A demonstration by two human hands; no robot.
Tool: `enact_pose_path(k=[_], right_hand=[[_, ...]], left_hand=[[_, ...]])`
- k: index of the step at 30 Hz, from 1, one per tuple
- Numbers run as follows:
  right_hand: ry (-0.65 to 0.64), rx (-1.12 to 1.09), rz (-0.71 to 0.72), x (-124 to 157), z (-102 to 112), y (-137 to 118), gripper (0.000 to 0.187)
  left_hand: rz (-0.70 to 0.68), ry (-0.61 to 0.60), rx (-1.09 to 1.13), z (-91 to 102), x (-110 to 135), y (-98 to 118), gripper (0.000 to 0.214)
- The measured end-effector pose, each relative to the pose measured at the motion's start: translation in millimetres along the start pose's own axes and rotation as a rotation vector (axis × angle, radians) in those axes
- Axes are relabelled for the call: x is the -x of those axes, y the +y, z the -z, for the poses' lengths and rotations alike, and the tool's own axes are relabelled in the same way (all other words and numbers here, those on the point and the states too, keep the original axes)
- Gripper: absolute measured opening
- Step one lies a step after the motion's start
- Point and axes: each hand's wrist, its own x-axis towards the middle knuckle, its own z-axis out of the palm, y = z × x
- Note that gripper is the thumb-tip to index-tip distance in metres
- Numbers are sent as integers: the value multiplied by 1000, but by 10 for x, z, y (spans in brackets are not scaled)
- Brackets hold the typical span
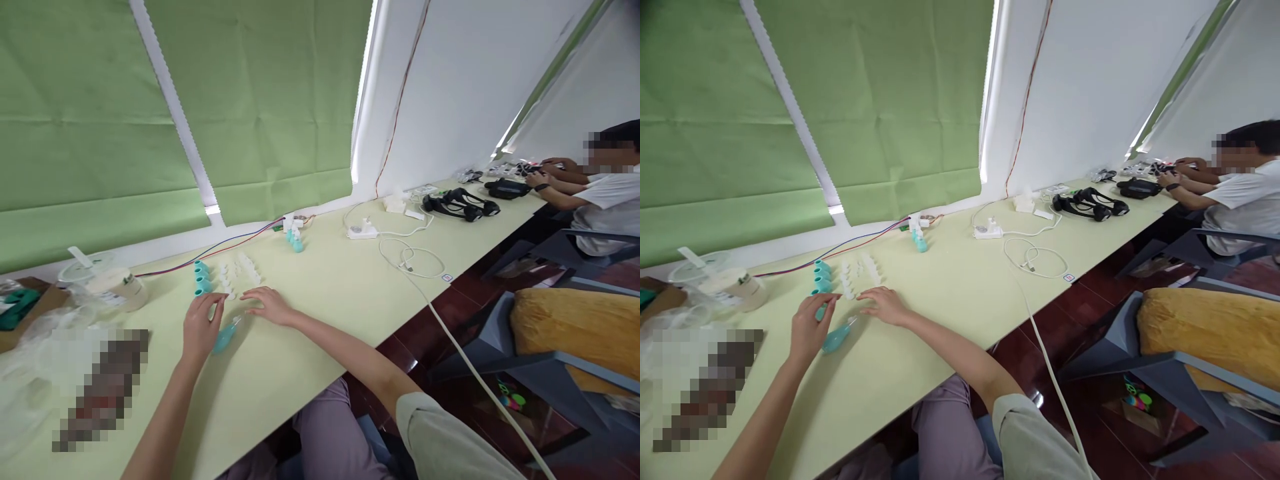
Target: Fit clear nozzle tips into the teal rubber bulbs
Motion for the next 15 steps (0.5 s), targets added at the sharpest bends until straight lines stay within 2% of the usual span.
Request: enact_pose_path(k=[3,8,15], right_hand=[[34,22,-27,38,-97,63,22],[53,-18,-5,52,-92,95,17],[107,-103,-4,74,-113,118,14]], left_hand=[[-35,87,-49,-34,75,-134,21],[-119,51,-147,-1,167,-236,17],[-23,79,-196,185,174,-273,20]])
